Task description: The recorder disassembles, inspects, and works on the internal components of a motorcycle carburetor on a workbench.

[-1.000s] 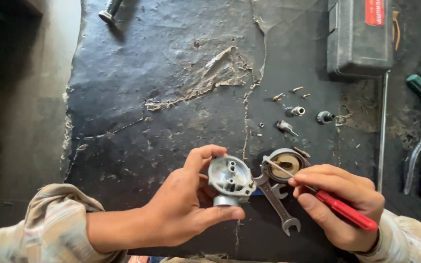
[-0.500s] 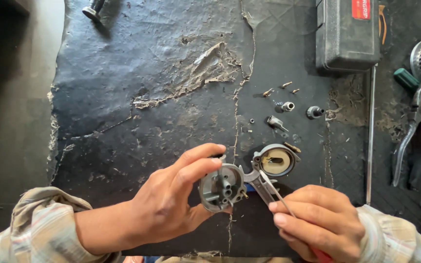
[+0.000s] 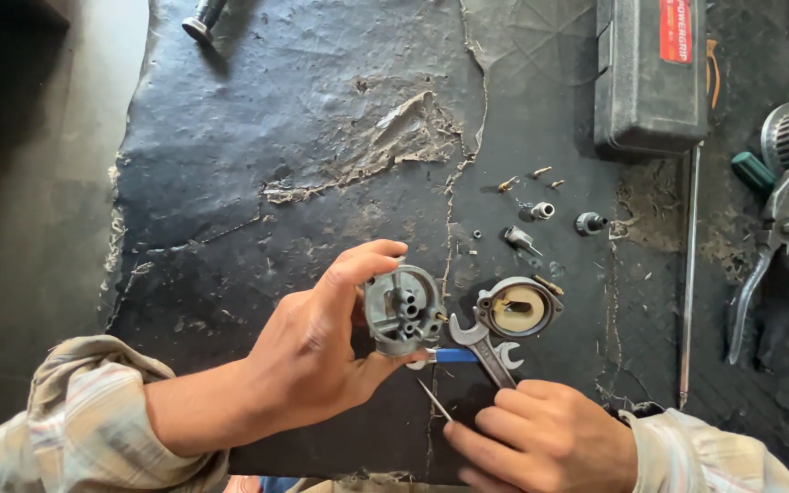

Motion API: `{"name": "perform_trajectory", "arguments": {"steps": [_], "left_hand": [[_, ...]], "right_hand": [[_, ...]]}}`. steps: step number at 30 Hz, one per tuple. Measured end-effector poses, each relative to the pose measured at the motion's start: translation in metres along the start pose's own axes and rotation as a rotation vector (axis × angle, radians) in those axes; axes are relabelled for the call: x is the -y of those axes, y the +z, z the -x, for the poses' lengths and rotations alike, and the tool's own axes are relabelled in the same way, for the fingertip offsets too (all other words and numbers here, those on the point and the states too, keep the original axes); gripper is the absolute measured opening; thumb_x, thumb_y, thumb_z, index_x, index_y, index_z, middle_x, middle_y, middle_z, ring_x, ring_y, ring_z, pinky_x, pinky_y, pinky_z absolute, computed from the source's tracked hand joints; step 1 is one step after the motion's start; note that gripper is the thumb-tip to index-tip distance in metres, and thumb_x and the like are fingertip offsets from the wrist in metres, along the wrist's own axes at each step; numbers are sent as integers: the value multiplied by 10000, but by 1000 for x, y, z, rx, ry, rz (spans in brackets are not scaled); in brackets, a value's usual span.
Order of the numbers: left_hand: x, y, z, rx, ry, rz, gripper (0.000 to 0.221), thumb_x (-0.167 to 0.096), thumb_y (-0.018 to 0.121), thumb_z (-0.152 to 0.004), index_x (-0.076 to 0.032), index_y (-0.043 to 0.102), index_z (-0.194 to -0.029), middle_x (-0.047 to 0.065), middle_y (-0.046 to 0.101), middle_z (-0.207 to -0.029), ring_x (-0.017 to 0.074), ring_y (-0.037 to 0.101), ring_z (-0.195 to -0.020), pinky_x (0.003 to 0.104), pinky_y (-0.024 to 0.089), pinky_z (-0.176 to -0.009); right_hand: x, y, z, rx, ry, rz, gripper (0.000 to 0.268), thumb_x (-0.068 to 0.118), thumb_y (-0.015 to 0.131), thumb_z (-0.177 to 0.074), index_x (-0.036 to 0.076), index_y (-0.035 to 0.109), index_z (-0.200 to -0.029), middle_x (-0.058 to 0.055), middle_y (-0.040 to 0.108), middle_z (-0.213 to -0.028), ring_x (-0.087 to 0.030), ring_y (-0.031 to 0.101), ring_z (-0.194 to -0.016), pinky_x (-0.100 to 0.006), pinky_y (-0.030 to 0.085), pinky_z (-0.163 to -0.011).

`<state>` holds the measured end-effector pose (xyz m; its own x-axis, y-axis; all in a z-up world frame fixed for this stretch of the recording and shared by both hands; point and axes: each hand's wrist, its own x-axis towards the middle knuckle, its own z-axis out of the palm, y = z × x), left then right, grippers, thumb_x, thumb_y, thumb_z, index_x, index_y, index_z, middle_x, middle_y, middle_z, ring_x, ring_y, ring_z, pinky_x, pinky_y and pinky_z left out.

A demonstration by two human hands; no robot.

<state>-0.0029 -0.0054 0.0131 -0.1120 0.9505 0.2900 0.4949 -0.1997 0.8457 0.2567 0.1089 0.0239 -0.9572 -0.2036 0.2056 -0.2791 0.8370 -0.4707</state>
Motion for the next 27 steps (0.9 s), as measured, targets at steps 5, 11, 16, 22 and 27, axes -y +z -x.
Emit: {"name": "perform_trajectory", "arguments": {"steps": [5,11,16,22,27], "left_hand": [[0,0,-2,-24,-66,-22,723,-161,890,-775,-15,426,-1310,202,608,-1372,249,774,-838,324,610,-682],[-4,-1,-5,14,-135,-130,776,-198,916,-706,-30,459,-1310,158,681,-1153,318,755,-848,383,582,-679],[-8,-2,-8,-1,-100,-206,764,-222,932,-686,-30,478,-1270,175,690,-1137,342,747,-856,394,577,-678],[-12,-3,-12,110,-383,72,794,-229,940,-656,-37,470,-1267,76,769,-811,170,781,-659,296,614,-604],[-20,-9,-21,223,-627,239,758,-191,916,-662,-27,445,-1232,75,784,-797,115,764,-648,270,618,-588]], "right_hand": [[16,-1,11,-83,393,122,295,326,839,-832,71,715,-914,-42,637,-745,-208,623,-635,-357,486,-543],[20,-15,-1,-102,672,227,315,246,785,-743,62,704,-985,-77,689,-824,-267,665,-687,-383,522,-601],[20,-12,14,-71,864,49,375,258,773,-801,82,718,-1127,-71,676,-852,-295,669,-785,-405,521,-690],[22,-25,-4,-212,651,6,202,121,764,-749,50,697,-926,-110,670,-858,-317,661,-780,-392,533,-668],[27,-17,-3,-422,712,31,118,118,760,-836,40,691,-891,-68,705,-834,-231,696,-629,-307,537,-544]]}}
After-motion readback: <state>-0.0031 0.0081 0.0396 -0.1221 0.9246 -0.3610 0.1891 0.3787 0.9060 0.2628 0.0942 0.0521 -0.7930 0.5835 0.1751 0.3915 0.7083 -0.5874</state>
